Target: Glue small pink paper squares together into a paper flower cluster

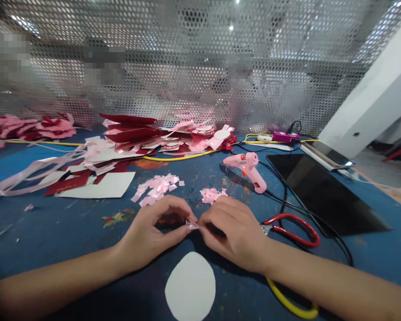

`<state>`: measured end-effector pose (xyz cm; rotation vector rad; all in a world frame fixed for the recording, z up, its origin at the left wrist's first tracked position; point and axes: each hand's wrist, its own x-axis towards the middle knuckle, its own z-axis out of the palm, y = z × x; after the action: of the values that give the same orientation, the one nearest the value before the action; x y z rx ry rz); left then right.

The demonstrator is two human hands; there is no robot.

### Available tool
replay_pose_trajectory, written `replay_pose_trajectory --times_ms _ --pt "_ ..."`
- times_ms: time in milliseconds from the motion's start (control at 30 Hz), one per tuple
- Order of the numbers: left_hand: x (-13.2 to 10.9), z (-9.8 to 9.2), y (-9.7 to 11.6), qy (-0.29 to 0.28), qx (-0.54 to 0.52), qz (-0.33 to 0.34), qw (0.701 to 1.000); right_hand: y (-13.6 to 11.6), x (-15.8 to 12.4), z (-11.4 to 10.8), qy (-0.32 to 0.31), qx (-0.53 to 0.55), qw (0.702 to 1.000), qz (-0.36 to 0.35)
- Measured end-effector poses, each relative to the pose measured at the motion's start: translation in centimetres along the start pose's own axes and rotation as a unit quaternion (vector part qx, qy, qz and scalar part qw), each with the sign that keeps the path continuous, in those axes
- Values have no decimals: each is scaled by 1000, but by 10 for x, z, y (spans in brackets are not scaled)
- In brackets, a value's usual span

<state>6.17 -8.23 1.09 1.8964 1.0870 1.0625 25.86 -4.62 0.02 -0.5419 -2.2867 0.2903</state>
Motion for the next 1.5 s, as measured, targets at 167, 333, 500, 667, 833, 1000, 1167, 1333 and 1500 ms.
replay_pose_trajectory --times_ms 167,333,500,667,833,1000,1167,1333,1500 --pt "0 0 -2 1 -3 -3 1000 1 1 0 -6 0 1000 -1" --pt "-1 1 -3 5 20 19 1000 1 1 1 -4 -13 1000 -22" --pt "-2 3 0 10 101 80 992 1 -1 4 2 -57 997 -60" --pt "-3 5 2 31 203 141 968 0 -4 5 -9 -132 986 -98" --pt "-6 9 3 59 310 169 934 -6 -4 3 -30 -217 965 -142" --pt "-7 13 6 68 391 215 892 -15 -2 1 -22 -251 950 -185" --pt "-8 11 9 21 402 274 873 -20 -1 -1 -30 -247 946 -208" --pt "-10 8 6 -17 366 289 884 -16 -4 -4 -29 -243 945 -217" --pt "-8 8 4 -2 306 205 930 -10 -10 -6 54 -121 978 -159"
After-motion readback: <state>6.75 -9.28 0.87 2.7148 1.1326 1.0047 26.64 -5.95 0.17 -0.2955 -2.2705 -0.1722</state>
